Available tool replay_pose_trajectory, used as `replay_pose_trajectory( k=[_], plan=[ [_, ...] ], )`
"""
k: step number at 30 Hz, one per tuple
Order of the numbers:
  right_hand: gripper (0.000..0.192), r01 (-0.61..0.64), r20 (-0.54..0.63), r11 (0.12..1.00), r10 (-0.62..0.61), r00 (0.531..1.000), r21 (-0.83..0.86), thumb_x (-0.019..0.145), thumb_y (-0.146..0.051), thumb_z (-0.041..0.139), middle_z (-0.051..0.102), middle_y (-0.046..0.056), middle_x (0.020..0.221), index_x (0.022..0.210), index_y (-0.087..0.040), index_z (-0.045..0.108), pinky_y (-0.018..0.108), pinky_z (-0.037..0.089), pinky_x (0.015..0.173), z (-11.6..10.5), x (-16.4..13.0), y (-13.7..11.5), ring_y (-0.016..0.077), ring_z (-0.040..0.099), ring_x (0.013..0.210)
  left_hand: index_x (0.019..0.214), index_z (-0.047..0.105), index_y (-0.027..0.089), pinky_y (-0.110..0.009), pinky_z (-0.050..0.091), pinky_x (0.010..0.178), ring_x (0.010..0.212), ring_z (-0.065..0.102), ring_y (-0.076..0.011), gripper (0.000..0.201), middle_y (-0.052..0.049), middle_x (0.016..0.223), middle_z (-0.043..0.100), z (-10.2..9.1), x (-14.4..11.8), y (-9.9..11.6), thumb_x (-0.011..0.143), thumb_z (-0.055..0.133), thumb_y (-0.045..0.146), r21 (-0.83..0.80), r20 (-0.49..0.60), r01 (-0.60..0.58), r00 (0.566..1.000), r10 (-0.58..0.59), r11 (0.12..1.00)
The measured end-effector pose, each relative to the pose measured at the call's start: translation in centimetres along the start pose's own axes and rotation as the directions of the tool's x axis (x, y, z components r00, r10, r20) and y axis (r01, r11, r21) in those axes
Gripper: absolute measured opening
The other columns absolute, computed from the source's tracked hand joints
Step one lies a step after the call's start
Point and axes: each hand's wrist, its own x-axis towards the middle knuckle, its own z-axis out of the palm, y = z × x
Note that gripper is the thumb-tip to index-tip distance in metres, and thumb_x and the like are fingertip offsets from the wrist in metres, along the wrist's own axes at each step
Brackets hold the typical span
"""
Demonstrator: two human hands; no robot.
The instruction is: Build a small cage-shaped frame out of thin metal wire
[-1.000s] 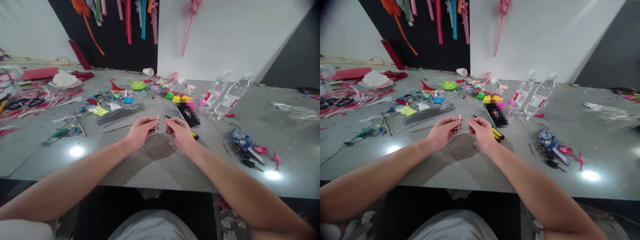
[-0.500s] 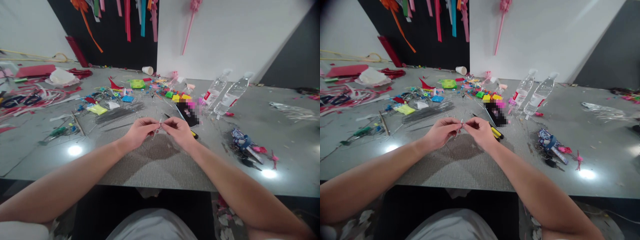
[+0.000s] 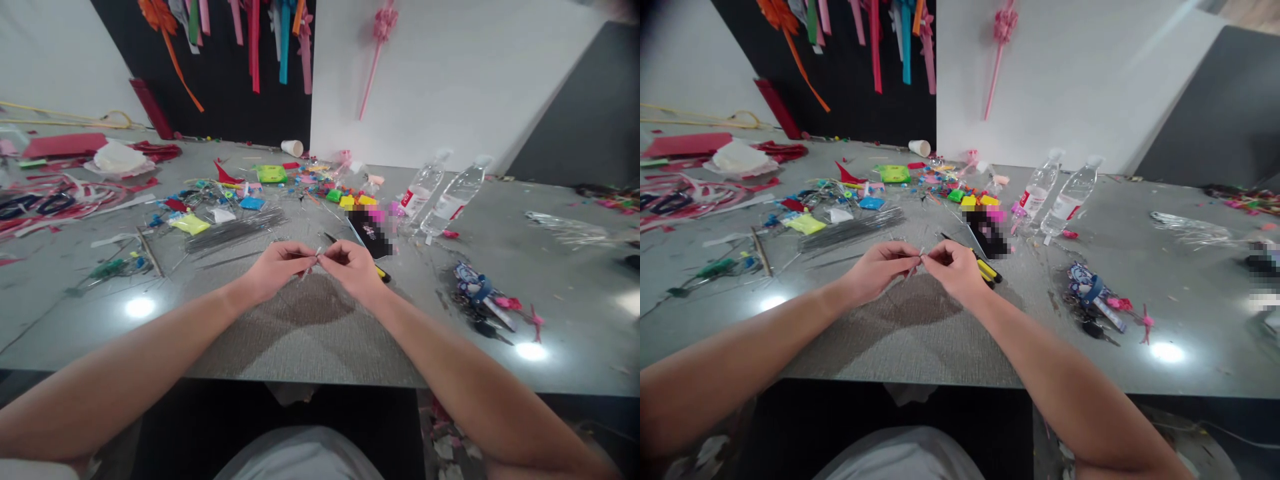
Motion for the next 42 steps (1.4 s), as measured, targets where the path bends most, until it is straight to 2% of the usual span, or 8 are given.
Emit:
replay_pose_trajectory(
  k=[6,10,15,18,21,29,35,42],
  plan=[
    [0.026,-0.001,-0.024,1.0,0.001,1.0,-0.008,0.079,-0.041,0.076,0.058,-0.002,0.064,0.072,-0.023,0.059,0.03,0.039,0.056,0.1,-0.1,-0.3,0.0128,0.048,0.058,0.088,0.081,0.02,-0.025,0.043,0.066,0.068,0.055,-0.0107,0.012,0.0,0.073,0.067,-0.4,0.0,0.2,0.08,0.083,0.029,0.036,0.049,-0.032,0.998,0.031,0.999],
    [0.021,0.026,-0.014,0.999,-0.026,1.0,-0.023,0.082,-0.039,0.074,0.062,-0.001,0.07,0.076,-0.023,0.06,0.031,0.045,0.061,0.3,-0.1,-0.1,0.0139,0.054,0.063,0.091,0.081,0.021,-0.025,0.041,0.068,0.07,0.054,-0.0108,0.012,0.0,0.075,0.066,-0.7,0.1,-0.1,0.083,0.081,0.03,0.077,0.063,-0.039,0.997,0.034,0.996],
    [0.008,0.209,0.039,0.969,-0.206,0.978,-0.132,0.089,-0.026,0.066,0.071,0.004,0.09,0.097,-0.022,0.066,0.032,0.054,0.074,0.0,-0.3,-0.2,0.0163,0.066,0.079,0.085,0.08,0.019,-0.027,0.041,0.07,0.072,0.055,-0.0117,0.009,-0.001,0.075,0.065,-0.6,0.1,-0.2,0.082,0.081,0.027,-0.04,0.098,0.016,0.995,-0.012,0.999],
    [0.008,0.338,0.075,0.915,-0.33,0.941,-0.22,0.091,-0.021,0.063,0.07,0.004,0.092,0.098,-0.022,0.067,0.032,0.054,0.076,-0.1,-0.3,-0.3,0.0162,0.067,0.081,0.083,0.08,0.018,-0.027,0.041,0.069,0.071,0.056,-0.0116,0.008,-0.002,0.076,0.067,-0.6,0.1,-0.3,0.08,0.083,0.025,-0.149,0.119,0.075,0.991,-0.058,0.986],
    [0.006,0.384,0.085,0.893,-0.375,0.923,-0.236,0.09,-0.019,0.063,0.066,0.003,0.089,0.095,-0.021,0.064,0.032,0.054,0.073,-0.1,-0.3,-0.1,0.0158,0.064,0.079,0.083,0.08,0.017,-0.026,0.04,0.068,0.071,0.056,-0.0109,0.007,-0.002,0.076,0.067,-0.8,0.2,-0.5,0.081,0.083,0.024,-0.169,0.137,0.116,0.986,-0.093,0.979],
    [0.006,0.386,0.114,0.898,-0.37,0.922,-0.209,0.09,-0.017,0.063,0.063,0.003,0.088,0.093,-0.021,0.06,0.031,0.053,0.072,0.1,-0.4,0.0,0.0153,0.061,0.079,0.08,0.079,0.015,-0.026,0.042,0.067,0.071,0.06,-0.0117,0.006,-0.004,0.075,0.069,-1.2,0.5,-0.4,0.079,0.083,0.02,-0.221,0.179,0.216,0.968,-0.178,0.951],
    [0.003,0.384,0.11,0.906,-0.369,0.923,-0.18,0.091,-0.018,0.063,0.063,0.002,0.087,0.092,-0.021,0.061,0.031,0.052,0.071,0.0,-0.3,0.1,0.0147,0.061,0.077,0.077,0.077,0.014,-0.025,0.04,0.064,0.066,0.059,-0.011,0.01,-0.003,0.07,0.067,-1.4,0.6,0.1,0.078,0.083,0.021,-0.181,0.178,0.272,0.954,-0.24,0.945],
    [0.003,0.262,0.089,0.956,-0.251,0.964,-0.136,0.088,-0.02,0.066,0.066,0.002,0.083,0.089,-0.021,0.062,0.029,0.051,0.067,0.0,0.0,0.4,0.0147,0.063,0.075,0.078,0.075,0.016,-0.025,0.041,0.069,0.073,0.06,-0.0106,0.015,-0.002,0.076,0.069,-1.1,0.3,0.2,0.08,0.084,0.028,-0.048,0.13,0.161,0.98,-0.154,0.986]
  ],
)
